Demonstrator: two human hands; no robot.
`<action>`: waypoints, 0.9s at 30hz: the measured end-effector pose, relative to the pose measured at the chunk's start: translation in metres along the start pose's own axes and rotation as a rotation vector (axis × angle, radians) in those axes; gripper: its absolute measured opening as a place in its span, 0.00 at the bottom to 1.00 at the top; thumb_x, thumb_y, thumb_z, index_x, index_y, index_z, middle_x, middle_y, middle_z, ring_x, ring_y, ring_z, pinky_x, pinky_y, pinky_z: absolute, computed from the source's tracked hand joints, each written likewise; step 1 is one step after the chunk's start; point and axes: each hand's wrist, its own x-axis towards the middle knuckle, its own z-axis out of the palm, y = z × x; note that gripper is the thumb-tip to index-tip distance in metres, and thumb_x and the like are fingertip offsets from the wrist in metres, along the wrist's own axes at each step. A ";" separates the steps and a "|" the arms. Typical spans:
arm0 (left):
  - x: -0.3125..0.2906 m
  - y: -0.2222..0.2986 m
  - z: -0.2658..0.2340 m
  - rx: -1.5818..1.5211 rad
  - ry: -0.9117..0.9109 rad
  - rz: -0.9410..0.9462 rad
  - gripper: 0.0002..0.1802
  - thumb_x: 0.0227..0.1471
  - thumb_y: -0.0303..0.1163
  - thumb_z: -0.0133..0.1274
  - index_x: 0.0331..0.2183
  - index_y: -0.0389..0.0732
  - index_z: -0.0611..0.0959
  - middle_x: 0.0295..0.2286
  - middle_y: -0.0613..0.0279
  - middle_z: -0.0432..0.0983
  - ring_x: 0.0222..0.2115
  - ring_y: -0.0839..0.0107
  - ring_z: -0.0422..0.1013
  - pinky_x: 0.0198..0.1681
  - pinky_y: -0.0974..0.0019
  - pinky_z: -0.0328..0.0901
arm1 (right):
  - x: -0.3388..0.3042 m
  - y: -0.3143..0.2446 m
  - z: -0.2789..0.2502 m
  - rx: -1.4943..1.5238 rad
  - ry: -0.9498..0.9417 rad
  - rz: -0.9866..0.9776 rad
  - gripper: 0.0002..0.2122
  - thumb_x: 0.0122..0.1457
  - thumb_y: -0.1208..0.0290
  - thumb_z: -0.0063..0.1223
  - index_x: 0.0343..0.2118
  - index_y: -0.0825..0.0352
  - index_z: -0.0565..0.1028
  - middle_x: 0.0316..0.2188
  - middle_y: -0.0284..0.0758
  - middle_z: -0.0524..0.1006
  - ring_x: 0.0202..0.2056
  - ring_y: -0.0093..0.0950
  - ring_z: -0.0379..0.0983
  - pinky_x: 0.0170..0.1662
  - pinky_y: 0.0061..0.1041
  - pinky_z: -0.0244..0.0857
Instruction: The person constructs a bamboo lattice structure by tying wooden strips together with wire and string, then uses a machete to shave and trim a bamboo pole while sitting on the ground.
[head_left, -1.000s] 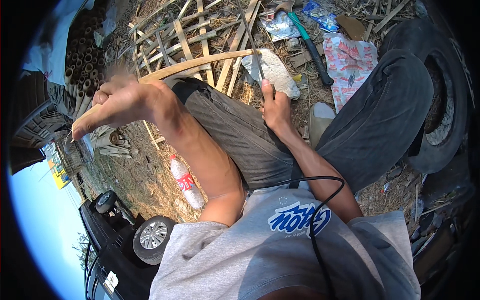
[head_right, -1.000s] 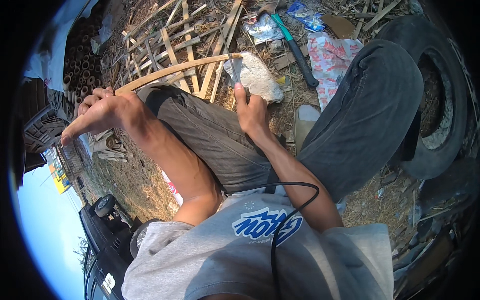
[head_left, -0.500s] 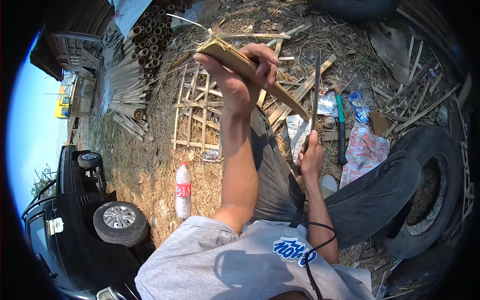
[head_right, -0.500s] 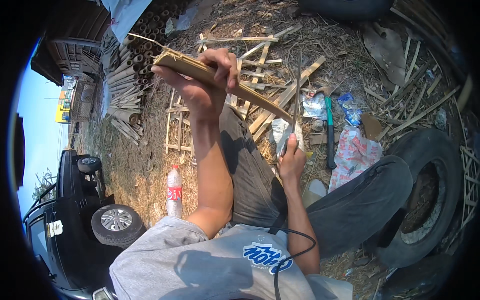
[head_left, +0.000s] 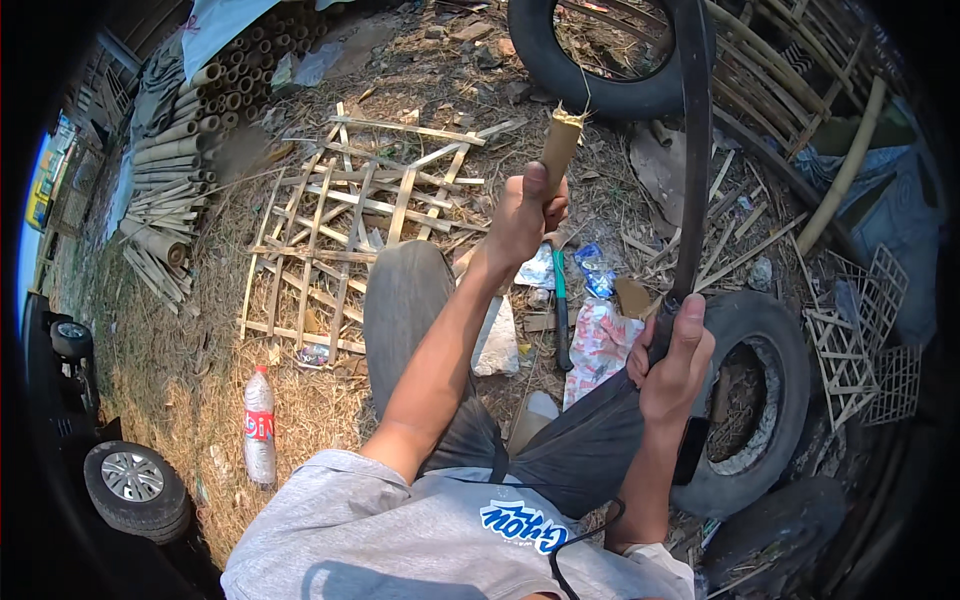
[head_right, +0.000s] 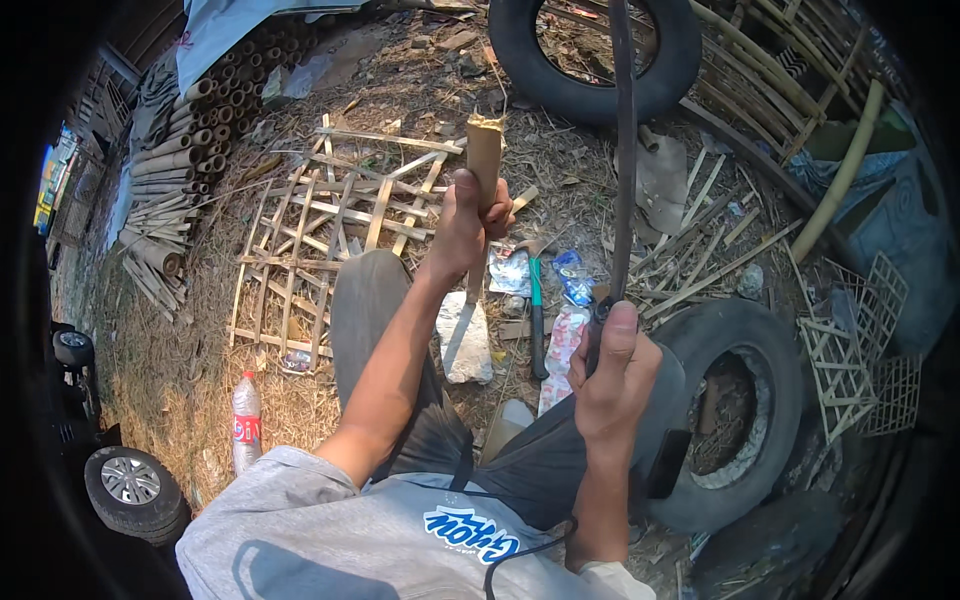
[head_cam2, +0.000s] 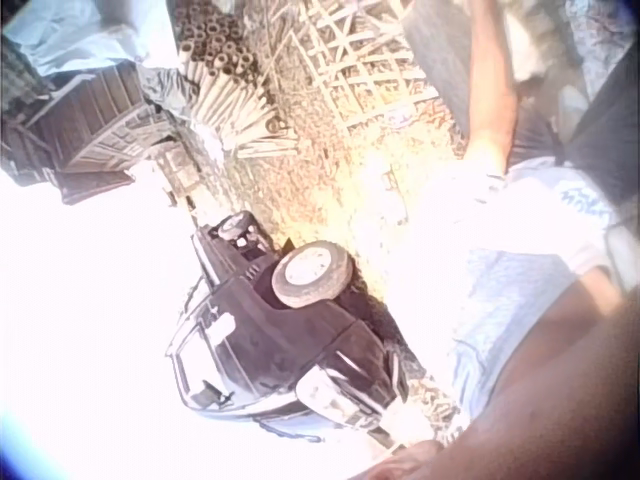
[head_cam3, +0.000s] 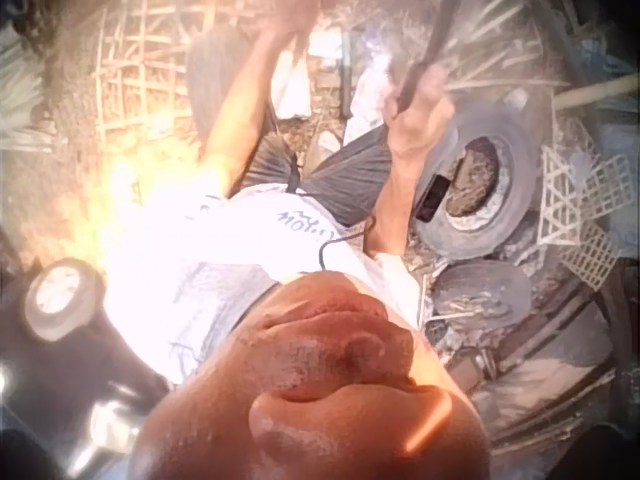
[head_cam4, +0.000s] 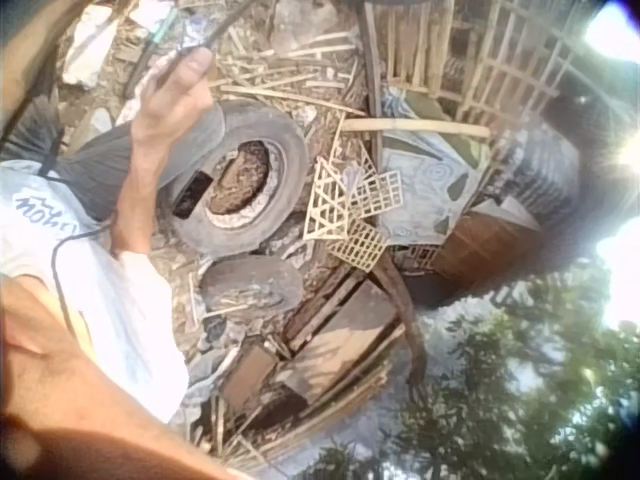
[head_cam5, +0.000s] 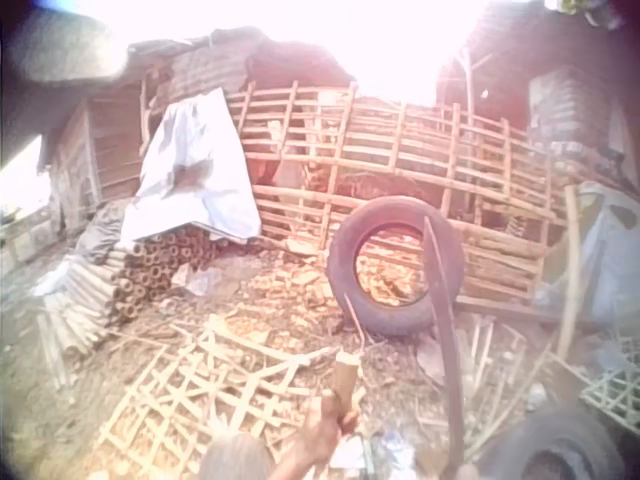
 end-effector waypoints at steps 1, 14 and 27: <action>0.000 0.000 0.001 0.032 -0.058 -0.020 0.44 0.50 0.80 0.29 0.18 0.44 0.63 0.14 0.73 0.51 0.15 0.81 0.51 0.18 0.72 0.45 | 0.000 -0.014 -0.005 -0.108 -0.040 -0.103 0.32 0.67 0.42 0.36 0.15 0.67 0.66 0.09 0.28 0.64 0.11 0.18 0.59 0.15 0.20 0.49; -0.004 0.003 0.017 0.046 -0.216 -0.051 0.42 0.58 0.73 0.27 0.17 0.44 0.64 0.14 0.72 0.56 0.16 0.79 0.53 0.20 0.71 0.49 | 0.012 0.032 -0.019 -0.374 0.006 0.063 0.32 0.67 0.42 0.38 0.16 0.68 0.67 0.09 0.28 0.62 0.10 0.18 0.57 0.14 0.21 0.47; -0.002 -0.017 0.035 0.239 -0.329 -0.007 0.45 0.59 0.72 0.22 0.16 0.39 0.64 0.13 0.70 0.56 0.17 0.76 0.54 0.20 0.67 0.51 | 0.018 0.016 -0.024 -0.360 0.019 0.150 0.32 0.66 0.40 0.38 0.15 0.66 0.65 0.09 0.27 0.61 0.10 0.18 0.57 0.14 0.20 0.47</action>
